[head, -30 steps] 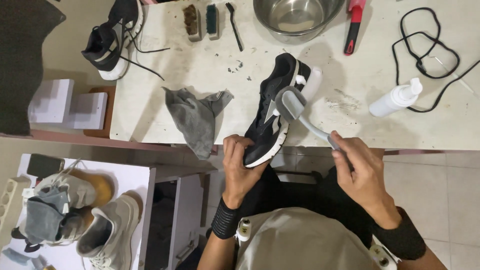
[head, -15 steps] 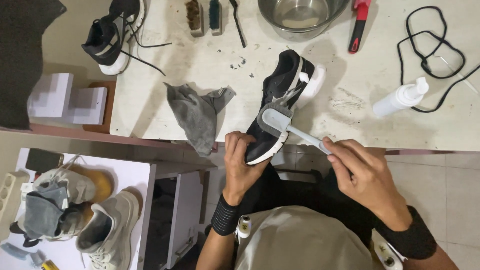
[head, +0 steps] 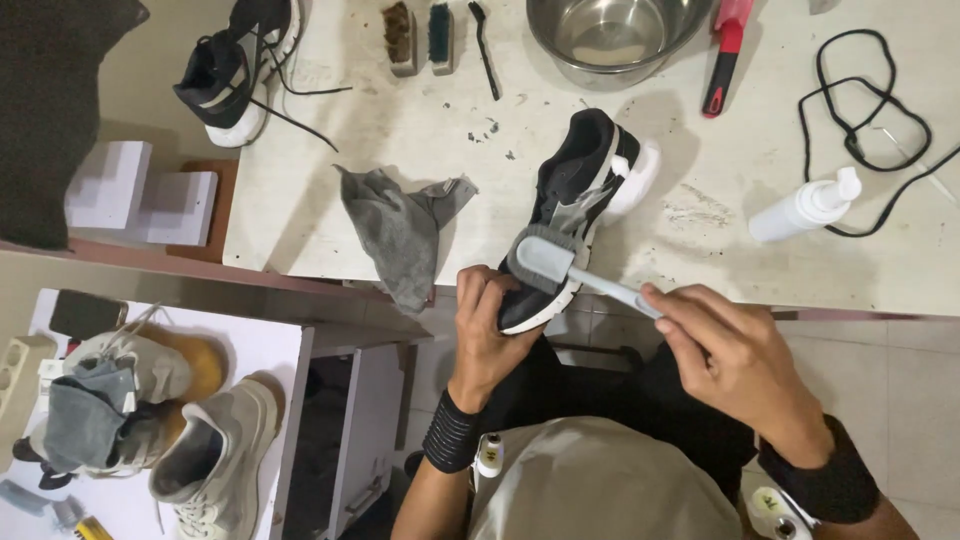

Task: The person cleans a black and white sneaker by first wiping it with a gray cloth, then applying white foam from a bottle and scrubbing with a brush, and finally wiping again with the cloth. The shoe is held and rotated throughout to access different areas.

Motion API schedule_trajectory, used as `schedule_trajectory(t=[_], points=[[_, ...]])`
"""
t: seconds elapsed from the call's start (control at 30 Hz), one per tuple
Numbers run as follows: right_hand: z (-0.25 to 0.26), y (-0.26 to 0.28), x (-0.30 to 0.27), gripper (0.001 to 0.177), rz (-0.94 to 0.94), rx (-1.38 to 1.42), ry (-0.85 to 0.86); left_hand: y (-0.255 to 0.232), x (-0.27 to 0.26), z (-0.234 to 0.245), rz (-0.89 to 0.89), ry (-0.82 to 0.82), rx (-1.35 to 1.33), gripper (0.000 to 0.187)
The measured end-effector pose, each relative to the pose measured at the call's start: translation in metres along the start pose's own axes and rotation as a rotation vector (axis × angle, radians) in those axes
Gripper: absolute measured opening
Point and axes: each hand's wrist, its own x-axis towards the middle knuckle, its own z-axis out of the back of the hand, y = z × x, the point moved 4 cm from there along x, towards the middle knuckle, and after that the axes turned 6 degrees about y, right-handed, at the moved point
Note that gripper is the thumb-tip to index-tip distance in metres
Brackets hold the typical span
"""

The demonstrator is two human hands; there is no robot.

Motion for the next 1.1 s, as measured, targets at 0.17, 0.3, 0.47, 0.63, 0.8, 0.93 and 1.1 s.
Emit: schedule_trajectory(t=[0.17,0.3,0.47,0.63,0.8,0.93,1.1], points=[[-0.001,-0.010,-0.006,0.026,0.026,-0.028,-0.111,0.002,-0.003,-0.003,-0.002,-0.004,0.005,0.032],[-0.001,-0.039,-0.009,0.026,-0.043,-0.103,-0.180,0.001,-0.003,0.000,0.012,-0.013,-0.021,0.031],[-0.025,-0.055,-0.018,0.028,-0.015,0.196,-0.147,0.002,0.001,0.003,0.042,-0.047,-0.007,0.034],[-0.029,-0.035,-0.017,0.027,0.017,0.295,-0.110,-0.001,0.003,0.006,0.046,-0.030,-0.008,0.040],[-0.016,-0.060,-0.013,0.024,-0.063,0.157,-0.142,0.004,0.001,0.005,0.048,-0.038,0.000,0.041],[-0.016,-0.070,-0.007,0.021,-0.058,0.168,-0.166,0.010,0.002,0.007,0.047,-0.049,0.010,0.040],[-0.022,-0.062,-0.002,0.028,-0.090,0.302,-0.076,0.010,0.004,0.007,0.060,-0.019,-0.010,0.041]])
